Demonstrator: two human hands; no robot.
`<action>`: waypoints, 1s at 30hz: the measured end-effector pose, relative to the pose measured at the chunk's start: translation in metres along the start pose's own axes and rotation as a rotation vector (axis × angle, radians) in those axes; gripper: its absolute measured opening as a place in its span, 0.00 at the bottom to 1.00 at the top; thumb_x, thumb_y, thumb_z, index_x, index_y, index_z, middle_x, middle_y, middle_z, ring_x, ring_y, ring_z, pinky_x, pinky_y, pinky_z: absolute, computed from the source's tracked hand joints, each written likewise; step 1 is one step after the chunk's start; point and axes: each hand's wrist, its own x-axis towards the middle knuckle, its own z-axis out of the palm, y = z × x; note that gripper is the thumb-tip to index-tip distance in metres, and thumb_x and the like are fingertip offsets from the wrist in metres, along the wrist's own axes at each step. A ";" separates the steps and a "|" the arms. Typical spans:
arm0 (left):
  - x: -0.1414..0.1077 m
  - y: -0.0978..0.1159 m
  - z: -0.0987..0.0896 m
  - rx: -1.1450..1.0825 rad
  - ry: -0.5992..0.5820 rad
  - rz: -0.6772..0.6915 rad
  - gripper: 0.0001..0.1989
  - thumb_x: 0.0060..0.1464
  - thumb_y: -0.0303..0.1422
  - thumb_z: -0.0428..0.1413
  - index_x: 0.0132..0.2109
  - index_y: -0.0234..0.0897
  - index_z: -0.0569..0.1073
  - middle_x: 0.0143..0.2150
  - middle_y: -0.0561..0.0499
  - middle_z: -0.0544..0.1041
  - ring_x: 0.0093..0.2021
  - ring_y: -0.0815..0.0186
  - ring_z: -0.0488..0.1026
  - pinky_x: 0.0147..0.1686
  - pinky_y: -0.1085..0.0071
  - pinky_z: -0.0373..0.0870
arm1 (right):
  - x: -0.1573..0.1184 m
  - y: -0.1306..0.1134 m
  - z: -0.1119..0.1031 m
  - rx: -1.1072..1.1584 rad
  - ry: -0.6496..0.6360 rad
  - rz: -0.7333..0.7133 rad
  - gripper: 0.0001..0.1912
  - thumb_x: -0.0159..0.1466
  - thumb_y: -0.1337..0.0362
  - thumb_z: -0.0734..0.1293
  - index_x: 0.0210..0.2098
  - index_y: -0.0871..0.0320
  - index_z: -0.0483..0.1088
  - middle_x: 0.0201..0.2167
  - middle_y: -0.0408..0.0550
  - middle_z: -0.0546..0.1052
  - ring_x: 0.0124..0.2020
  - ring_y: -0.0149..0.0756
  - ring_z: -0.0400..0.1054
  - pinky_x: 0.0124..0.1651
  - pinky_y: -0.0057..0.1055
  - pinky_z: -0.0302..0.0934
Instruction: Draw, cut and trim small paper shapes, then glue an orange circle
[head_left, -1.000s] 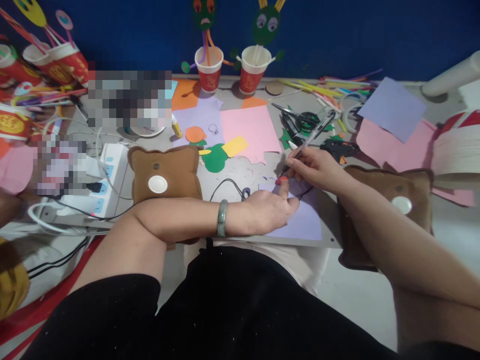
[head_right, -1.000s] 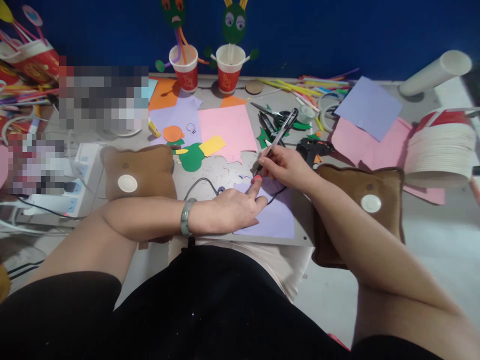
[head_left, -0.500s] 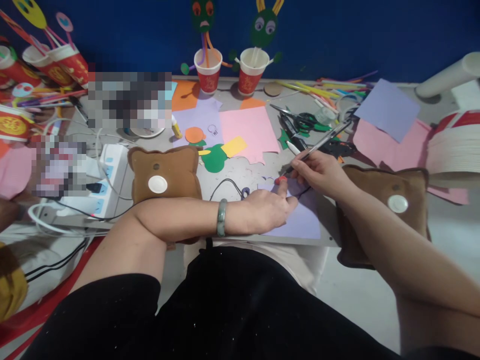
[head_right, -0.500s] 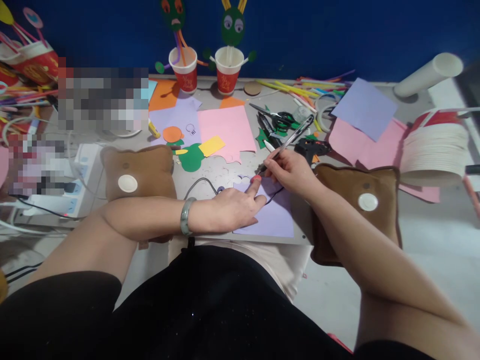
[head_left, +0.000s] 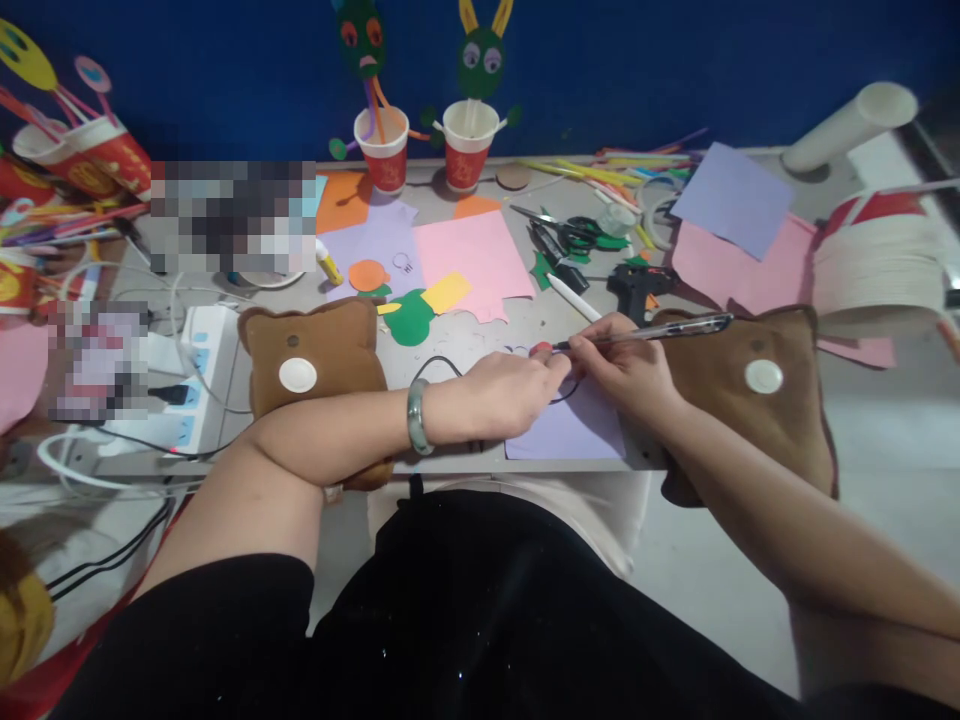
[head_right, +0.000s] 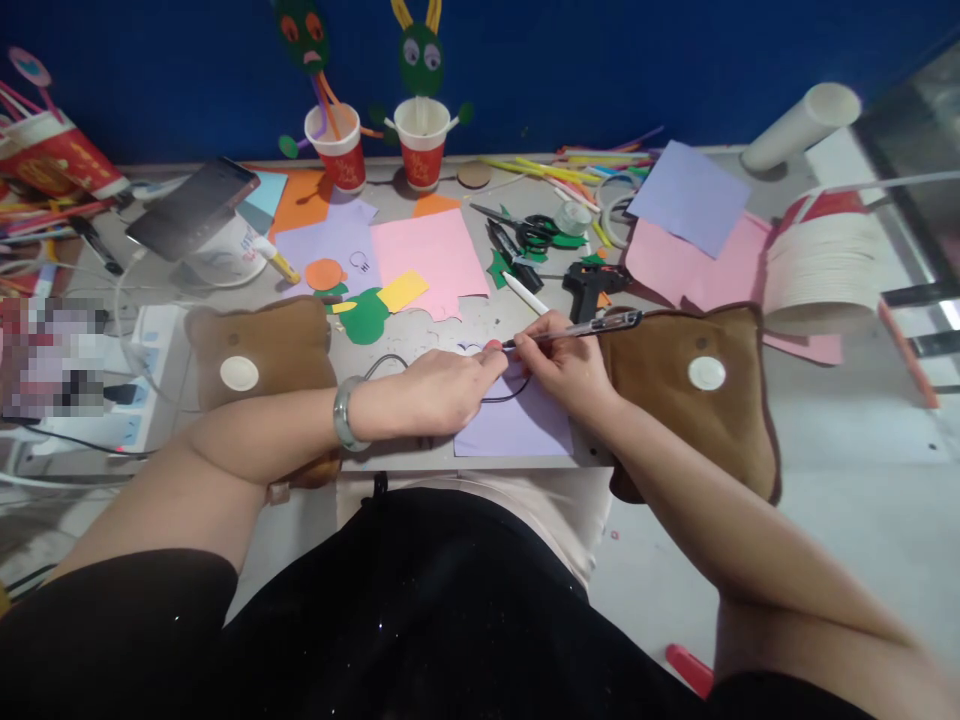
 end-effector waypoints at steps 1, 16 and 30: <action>0.000 -0.002 -0.003 -0.019 -0.008 -0.010 0.21 0.66 0.23 0.44 0.63 0.28 0.66 0.51 0.36 0.82 0.45 0.57 0.82 0.38 0.64 0.72 | -0.003 0.000 0.001 -0.010 0.008 -0.014 0.17 0.69 0.48 0.72 0.31 0.51 0.68 0.23 0.43 0.78 0.22 0.37 0.72 0.27 0.36 0.69; 0.005 -0.009 -0.020 -0.048 -0.057 -0.109 0.19 0.64 0.25 0.46 0.61 0.32 0.61 0.49 0.38 0.82 0.46 0.56 0.79 0.42 0.63 0.71 | -0.037 0.005 0.016 -0.318 0.052 -0.126 0.13 0.72 0.53 0.65 0.34 0.53 0.69 0.24 0.45 0.78 0.23 0.36 0.71 0.28 0.32 0.62; 0.005 -0.012 -0.023 -0.075 -0.046 -0.096 0.18 0.64 0.24 0.46 0.60 0.33 0.63 0.52 0.38 0.82 0.48 0.56 0.79 0.43 0.62 0.72 | -0.039 0.003 0.022 -0.548 -0.032 -0.650 0.11 0.75 0.67 0.60 0.38 0.56 0.72 0.29 0.49 0.79 0.28 0.39 0.67 0.34 0.36 0.65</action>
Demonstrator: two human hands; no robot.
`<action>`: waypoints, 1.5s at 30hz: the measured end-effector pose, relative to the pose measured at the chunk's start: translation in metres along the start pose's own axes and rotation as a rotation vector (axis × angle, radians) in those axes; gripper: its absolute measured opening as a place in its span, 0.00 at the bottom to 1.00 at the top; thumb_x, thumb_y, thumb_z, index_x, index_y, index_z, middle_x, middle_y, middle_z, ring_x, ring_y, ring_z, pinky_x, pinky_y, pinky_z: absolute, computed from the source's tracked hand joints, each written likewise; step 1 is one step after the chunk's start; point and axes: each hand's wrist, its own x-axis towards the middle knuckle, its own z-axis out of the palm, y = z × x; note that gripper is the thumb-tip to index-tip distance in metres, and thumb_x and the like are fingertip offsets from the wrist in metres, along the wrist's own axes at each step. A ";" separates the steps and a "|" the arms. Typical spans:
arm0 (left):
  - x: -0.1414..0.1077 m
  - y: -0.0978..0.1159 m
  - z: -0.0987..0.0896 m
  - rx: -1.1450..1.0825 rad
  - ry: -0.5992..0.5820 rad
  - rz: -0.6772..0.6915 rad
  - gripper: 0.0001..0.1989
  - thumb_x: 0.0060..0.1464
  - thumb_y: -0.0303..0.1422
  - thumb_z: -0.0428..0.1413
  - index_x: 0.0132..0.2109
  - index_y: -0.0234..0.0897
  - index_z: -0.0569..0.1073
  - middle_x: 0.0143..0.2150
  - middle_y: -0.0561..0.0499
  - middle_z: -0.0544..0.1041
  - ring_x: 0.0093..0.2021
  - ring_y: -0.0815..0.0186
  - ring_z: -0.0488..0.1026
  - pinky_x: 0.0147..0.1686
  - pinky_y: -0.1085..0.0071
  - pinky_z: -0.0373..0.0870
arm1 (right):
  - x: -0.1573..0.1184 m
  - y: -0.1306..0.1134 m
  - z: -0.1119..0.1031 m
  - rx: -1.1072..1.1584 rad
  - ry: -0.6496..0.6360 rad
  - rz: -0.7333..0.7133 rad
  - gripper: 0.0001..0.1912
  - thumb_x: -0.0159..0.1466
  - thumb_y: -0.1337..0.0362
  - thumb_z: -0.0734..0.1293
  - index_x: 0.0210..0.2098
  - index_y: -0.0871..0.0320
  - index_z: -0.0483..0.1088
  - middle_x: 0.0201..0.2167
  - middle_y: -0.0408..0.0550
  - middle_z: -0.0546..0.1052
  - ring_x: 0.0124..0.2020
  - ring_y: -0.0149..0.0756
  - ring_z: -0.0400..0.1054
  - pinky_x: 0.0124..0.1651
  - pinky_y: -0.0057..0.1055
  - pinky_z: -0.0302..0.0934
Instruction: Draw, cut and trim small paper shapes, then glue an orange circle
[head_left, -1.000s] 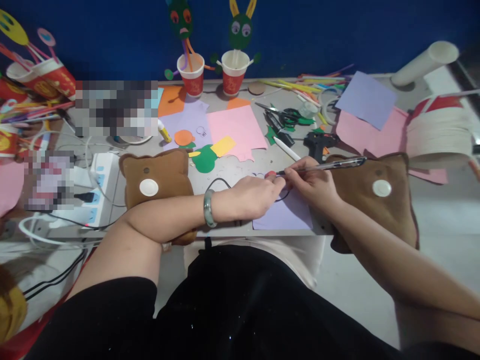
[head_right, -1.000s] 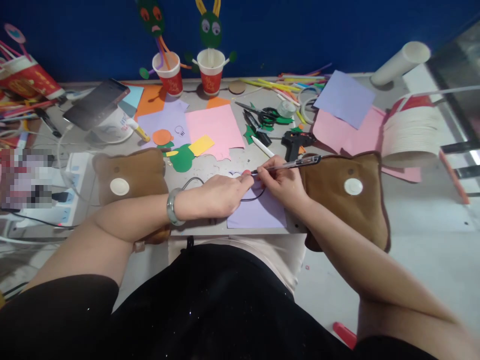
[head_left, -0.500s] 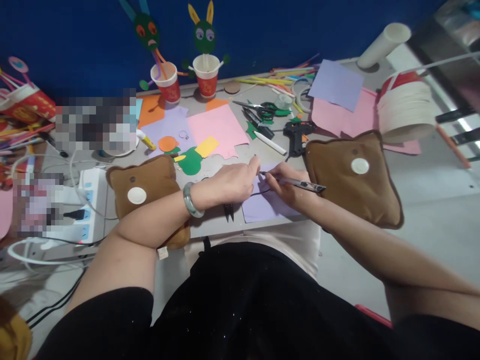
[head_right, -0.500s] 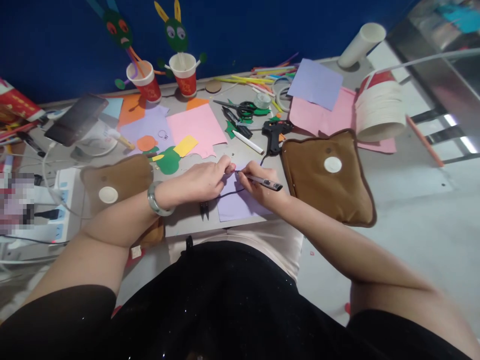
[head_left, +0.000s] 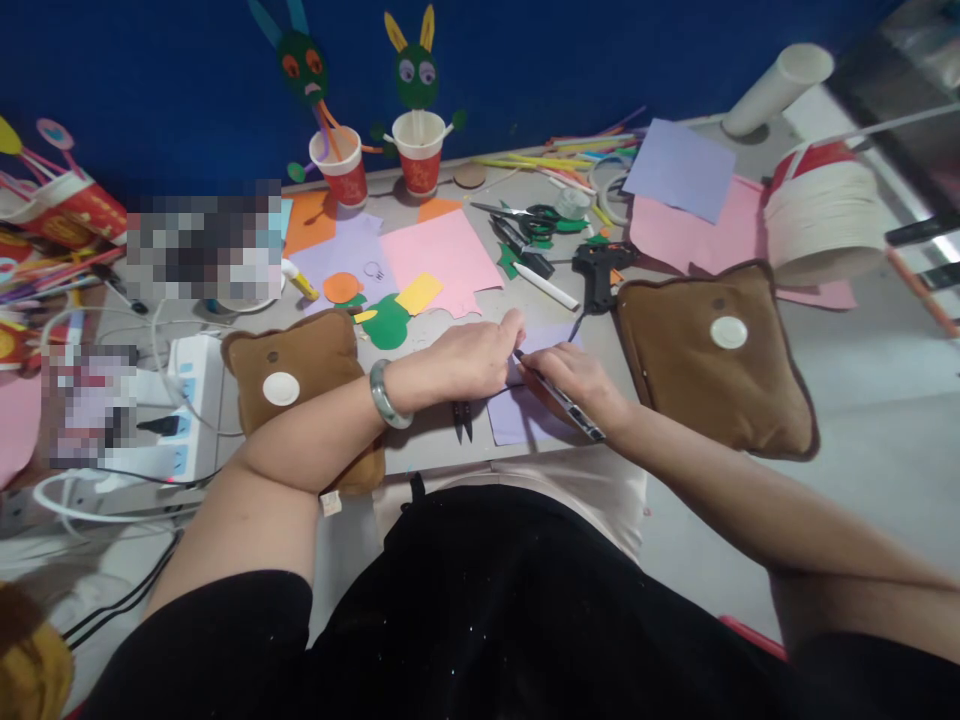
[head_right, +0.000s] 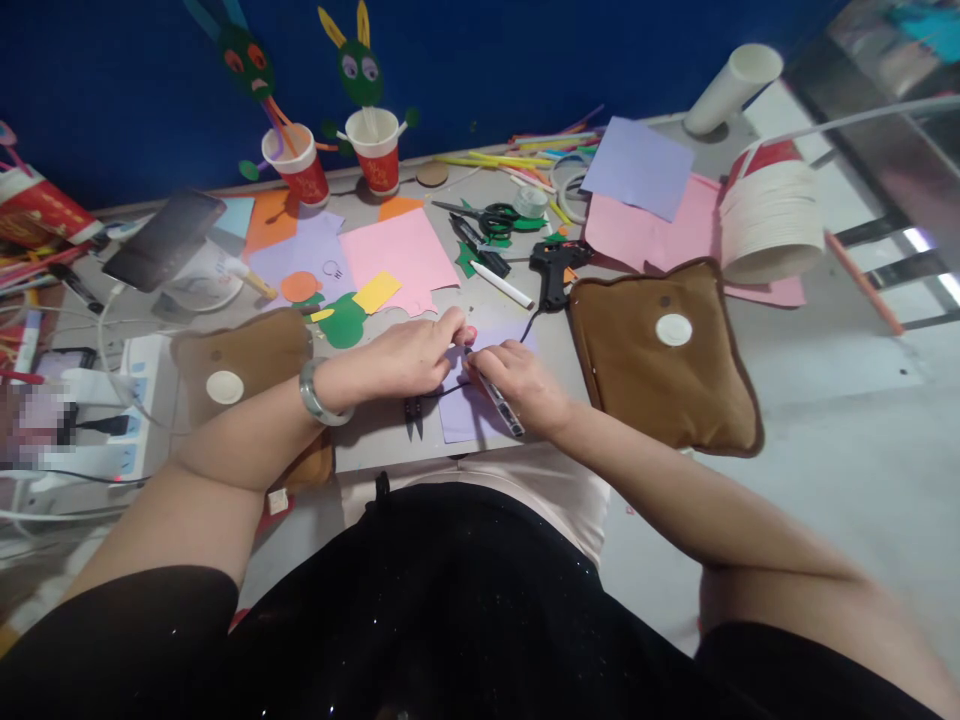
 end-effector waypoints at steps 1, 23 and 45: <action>0.000 0.000 -0.001 -0.004 0.001 -0.002 0.18 0.64 0.24 0.46 0.59 0.33 0.63 0.52 0.38 0.82 0.48 0.56 0.79 0.43 0.62 0.72 | 0.001 0.000 0.000 -0.018 -0.018 -0.022 0.11 0.75 0.68 0.60 0.38 0.57 0.72 0.29 0.50 0.79 0.28 0.39 0.66 0.35 0.36 0.64; 0.000 0.000 0.001 0.032 0.011 -0.002 0.18 0.64 0.24 0.46 0.59 0.34 0.64 0.49 0.39 0.82 0.46 0.57 0.79 0.43 0.62 0.71 | -0.003 0.006 -0.002 0.064 -0.093 -0.003 0.11 0.72 0.70 0.61 0.35 0.56 0.71 0.27 0.49 0.77 0.26 0.38 0.63 0.35 0.37 0.61; 0.001 -0.002 0.003 0.048 0.020 0.005 0.19 0.63 0.25 0.45 0.60 0.33 0.65 0.47 0.40 0.82 0.43 0.57 0.78 0.39 0.63 0.69 | -0.006 0.003 0.003 0.125 0.024 0.133 0.07 0.73 0.64 0.63 0.37 0.52 0.70 0.27 0.48 0.78 0.27 0.40 0.68 0.32 0.38 0.64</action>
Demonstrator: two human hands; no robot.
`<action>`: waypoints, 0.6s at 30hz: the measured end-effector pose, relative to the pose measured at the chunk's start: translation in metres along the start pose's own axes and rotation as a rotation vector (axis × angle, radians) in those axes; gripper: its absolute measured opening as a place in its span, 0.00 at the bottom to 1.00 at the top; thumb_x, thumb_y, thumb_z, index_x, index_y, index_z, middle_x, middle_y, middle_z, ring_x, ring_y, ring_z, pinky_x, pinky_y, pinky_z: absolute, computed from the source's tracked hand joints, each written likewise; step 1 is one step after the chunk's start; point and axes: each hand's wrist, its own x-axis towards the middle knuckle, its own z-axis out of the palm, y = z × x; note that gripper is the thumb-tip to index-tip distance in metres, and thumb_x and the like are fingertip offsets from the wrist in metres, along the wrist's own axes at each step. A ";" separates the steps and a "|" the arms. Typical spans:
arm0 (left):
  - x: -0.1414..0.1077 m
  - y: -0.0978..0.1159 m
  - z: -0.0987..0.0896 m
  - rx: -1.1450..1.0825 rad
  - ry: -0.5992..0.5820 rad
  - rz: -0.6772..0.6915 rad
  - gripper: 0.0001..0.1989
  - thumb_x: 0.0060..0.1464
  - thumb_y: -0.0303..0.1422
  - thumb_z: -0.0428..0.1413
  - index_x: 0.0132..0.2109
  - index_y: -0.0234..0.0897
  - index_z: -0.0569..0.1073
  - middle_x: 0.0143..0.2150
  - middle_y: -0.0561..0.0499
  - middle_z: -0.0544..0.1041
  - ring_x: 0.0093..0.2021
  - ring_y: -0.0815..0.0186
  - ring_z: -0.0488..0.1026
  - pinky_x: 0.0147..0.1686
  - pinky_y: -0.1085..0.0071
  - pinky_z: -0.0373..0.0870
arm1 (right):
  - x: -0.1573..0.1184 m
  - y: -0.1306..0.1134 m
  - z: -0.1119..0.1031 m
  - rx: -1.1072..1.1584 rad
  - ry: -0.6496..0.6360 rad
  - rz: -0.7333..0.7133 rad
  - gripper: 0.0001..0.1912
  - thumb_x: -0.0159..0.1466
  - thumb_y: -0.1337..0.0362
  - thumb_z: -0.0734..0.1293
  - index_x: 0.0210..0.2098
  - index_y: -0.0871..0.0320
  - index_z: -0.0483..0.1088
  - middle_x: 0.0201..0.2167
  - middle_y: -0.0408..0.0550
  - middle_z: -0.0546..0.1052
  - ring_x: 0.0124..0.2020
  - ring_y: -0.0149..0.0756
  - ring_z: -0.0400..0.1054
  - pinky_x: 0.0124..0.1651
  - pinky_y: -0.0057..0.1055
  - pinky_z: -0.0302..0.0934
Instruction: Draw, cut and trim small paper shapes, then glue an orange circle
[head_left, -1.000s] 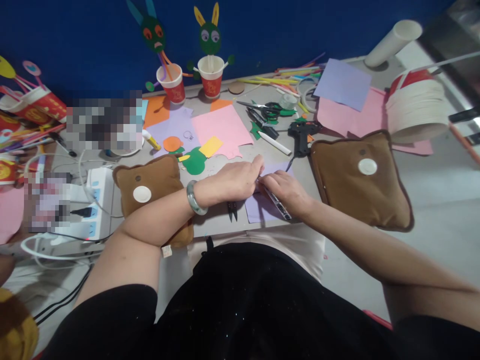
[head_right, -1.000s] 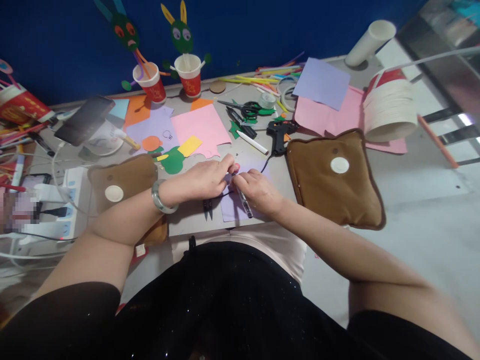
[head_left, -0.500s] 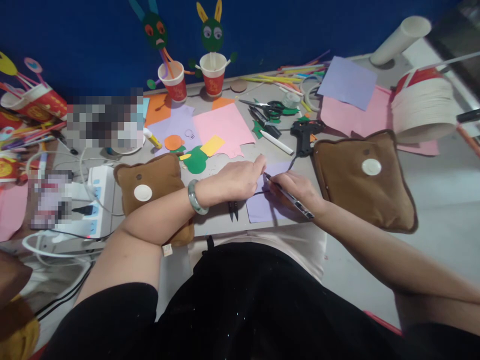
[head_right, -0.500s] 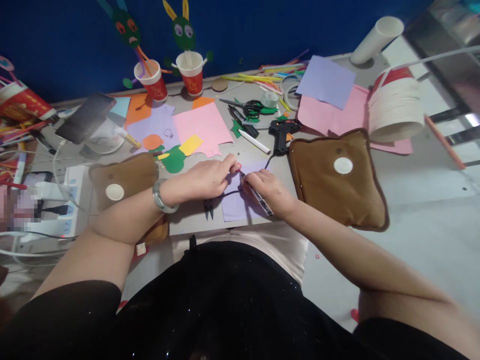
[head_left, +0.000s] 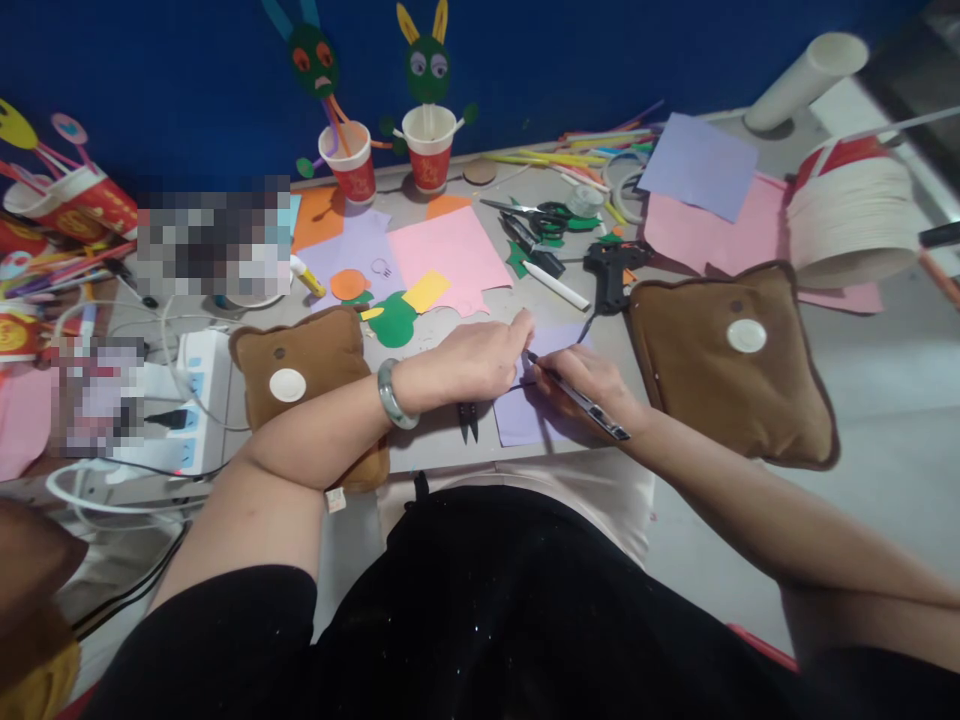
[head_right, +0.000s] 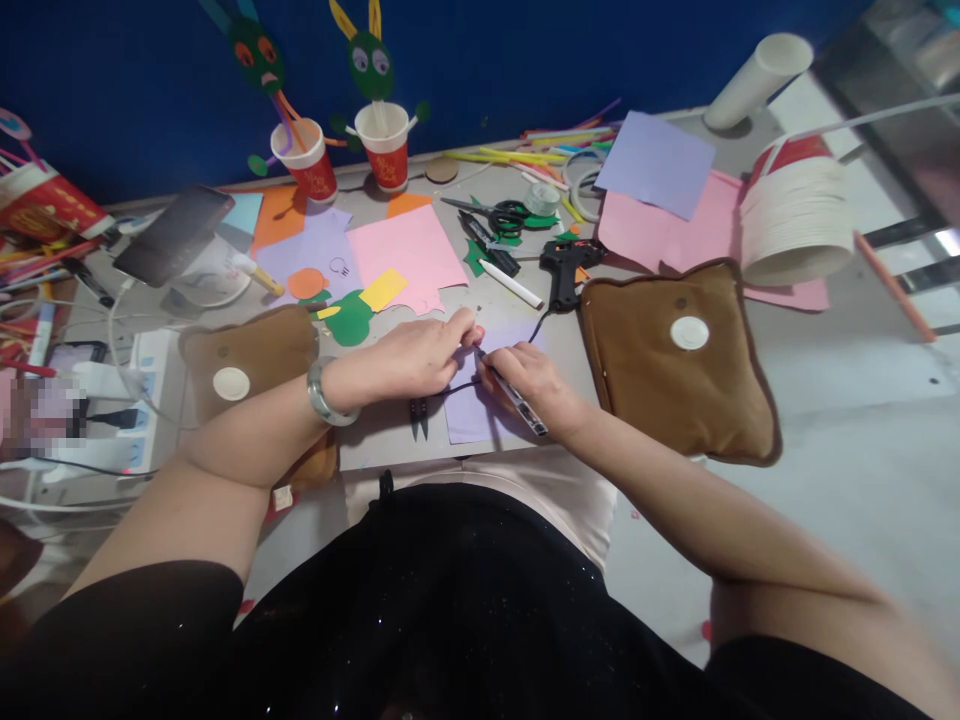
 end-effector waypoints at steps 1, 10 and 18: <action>0.000 0.000 0.000 -0.003 0.002 -0.001 0.19 0.63 0.24 0.46 0.60 0.34 0.65 0.47 0.40 0.82 0.43 0.57 0.79 0.40 0.63 0.69 | 0.001 -0.001 0.001 0.004 -0.017 0.015 0.07 0.73 0.64 0.63 0.37 0.52 0.70 0.28 0.48 0.78 0.27 0.41 0.69 0.33 0.39 0.64; 0.001 -0.003 0.003 -0.035 0.031 0.021 0.15 0.65 0.28 0.47 0.58 0.35 0.65 0.45 0.40 0.82 0.43 0.54 0.79 0.38 0.61 0.67 | 0.009 -0.009 0.003 -0.040 -0.083 0.024 0.09 0.73 0.66 0.60 0.42 0.53 0.71 0.31 0.52 0.79 0.30 0.43 0.69 0.36 0.40 0.66; 0.001 -0.003 0.002 -0.025 0.027 0.029 0.17 0.63 0.25 0.46 0.58 0.35 0.64 0.46 0.40 0.82 0.45 0.55 0.79 0.40 0.61 0.69 | 0.005 -0.002 -0.002 0.016 0.061 -0.014 0.08 0.71 0.65 0.65 0.35 0.53 0.72 0.26 0.49 0.78 0.26 0.40 0.70 0.32 0.39 0.66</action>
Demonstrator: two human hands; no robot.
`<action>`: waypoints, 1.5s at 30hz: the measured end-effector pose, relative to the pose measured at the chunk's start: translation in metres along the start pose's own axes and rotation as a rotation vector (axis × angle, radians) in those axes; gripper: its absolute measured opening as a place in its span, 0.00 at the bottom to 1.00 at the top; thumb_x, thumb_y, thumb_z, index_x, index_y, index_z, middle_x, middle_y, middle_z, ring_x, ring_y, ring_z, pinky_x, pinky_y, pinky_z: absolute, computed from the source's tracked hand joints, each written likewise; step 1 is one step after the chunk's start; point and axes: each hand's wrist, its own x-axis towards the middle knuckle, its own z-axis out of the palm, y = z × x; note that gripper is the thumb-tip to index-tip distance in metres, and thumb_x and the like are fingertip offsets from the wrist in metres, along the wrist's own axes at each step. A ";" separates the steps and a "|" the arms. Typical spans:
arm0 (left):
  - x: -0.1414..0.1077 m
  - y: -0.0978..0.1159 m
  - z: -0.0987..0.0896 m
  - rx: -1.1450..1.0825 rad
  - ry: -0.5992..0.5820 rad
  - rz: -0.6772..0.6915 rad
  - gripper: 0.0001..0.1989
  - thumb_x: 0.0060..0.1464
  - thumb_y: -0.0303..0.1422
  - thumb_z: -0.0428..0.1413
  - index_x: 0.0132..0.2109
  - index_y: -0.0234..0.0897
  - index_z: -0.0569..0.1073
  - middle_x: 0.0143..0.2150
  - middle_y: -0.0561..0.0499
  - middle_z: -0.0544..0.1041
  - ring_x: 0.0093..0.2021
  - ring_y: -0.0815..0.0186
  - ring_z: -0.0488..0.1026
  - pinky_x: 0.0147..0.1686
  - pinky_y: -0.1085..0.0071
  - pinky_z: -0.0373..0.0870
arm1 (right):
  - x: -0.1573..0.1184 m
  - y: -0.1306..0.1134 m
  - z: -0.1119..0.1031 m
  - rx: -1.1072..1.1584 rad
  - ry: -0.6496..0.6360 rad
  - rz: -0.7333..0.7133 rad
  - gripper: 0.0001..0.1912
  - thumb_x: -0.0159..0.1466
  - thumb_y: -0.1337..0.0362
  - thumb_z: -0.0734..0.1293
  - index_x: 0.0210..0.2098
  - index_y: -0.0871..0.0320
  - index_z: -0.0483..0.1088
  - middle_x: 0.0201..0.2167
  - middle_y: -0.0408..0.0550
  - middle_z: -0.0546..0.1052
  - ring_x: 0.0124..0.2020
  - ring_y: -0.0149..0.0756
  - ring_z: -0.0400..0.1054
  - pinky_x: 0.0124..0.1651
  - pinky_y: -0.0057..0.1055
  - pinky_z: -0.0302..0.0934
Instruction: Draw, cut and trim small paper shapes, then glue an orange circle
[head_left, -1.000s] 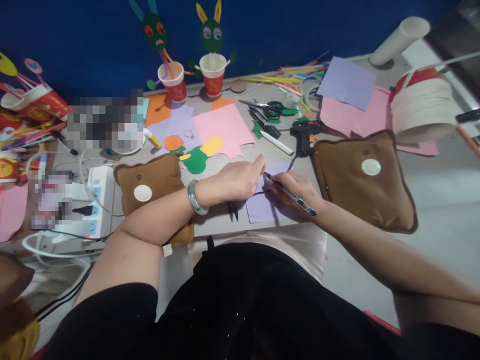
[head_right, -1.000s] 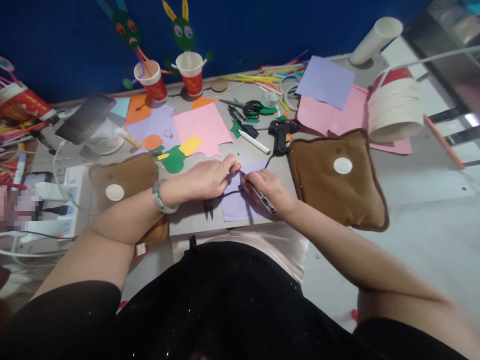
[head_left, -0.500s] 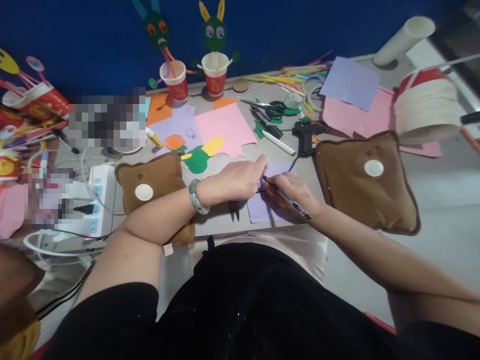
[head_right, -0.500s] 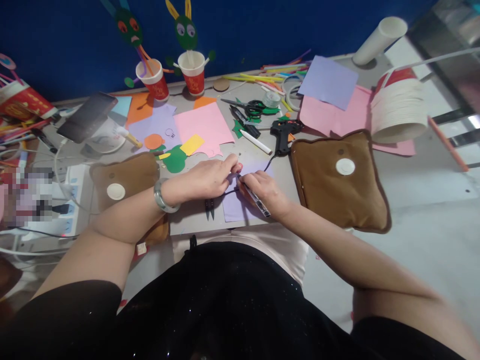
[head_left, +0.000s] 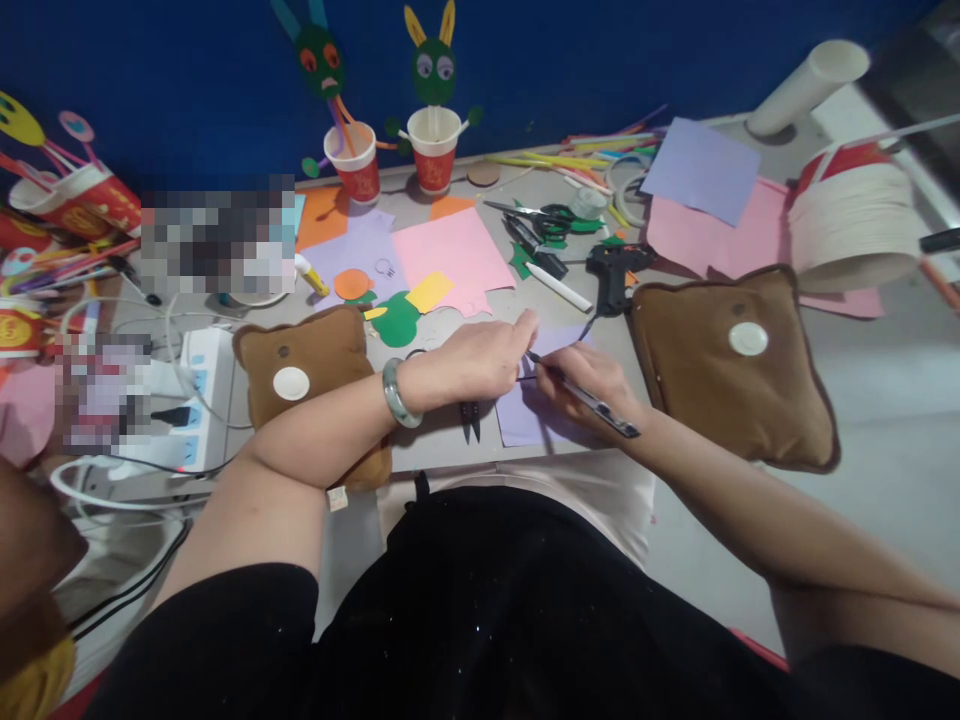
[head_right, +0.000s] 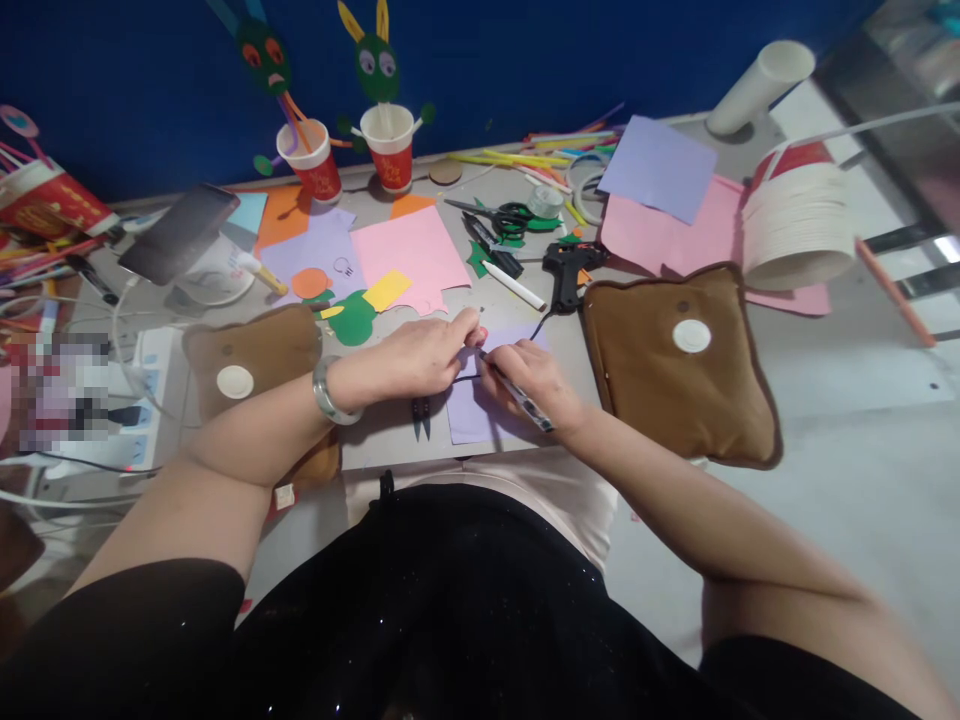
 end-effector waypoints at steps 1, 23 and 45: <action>0.000 -0.001 0.000 -0.007 0.006 0.005 0.17 0.63 0.25 0.46 0.58 0.36 0.64 0.47 0.40 0.82 0.45 0.55 0.79 0.40 0.61 0.69 | -0.002 -0.001 -0.001 0.008 0.024 0.049 0.08 0.71 0.64 0.65 0.35 0.53 0.73 0.27 0.51 0.80 0.27 0.41 0.72 0.32 0.39 0.67; 0.017 -0.014 0.015 -0.339 0.300 -0.003 0.16 0.56 0.24 0.48 0.51 0.39 0.67 0.51 0.44 0.81 0.45 0.59 0.77 0.48 0.60 0.72 | 0.029 0.007 0.011 0.204 0.008 0.485 0.09 0.62 0.62 0.72 0.40 0.52 0.69 0.32 0.46 0.81 0.28 0.37 0.73 0.31 0.35 0.67; 0.023 -0.020 0.019 -0.319 0.383 -0.112 0.19 0.55 0.20 0.48 0.52 0.38 0.67 0.46 0.46 0.81 0.45 0.60 0.76 0.45 0.61 0.68 | 0.024 0.016 -0.016 0.253 -0.063 0.604 0.10 0.62 0.55 0.74 0.39 0.49 0.72 0.34 0.49 0.83 0.33 0.48 0.78 0.37 0.47 0.72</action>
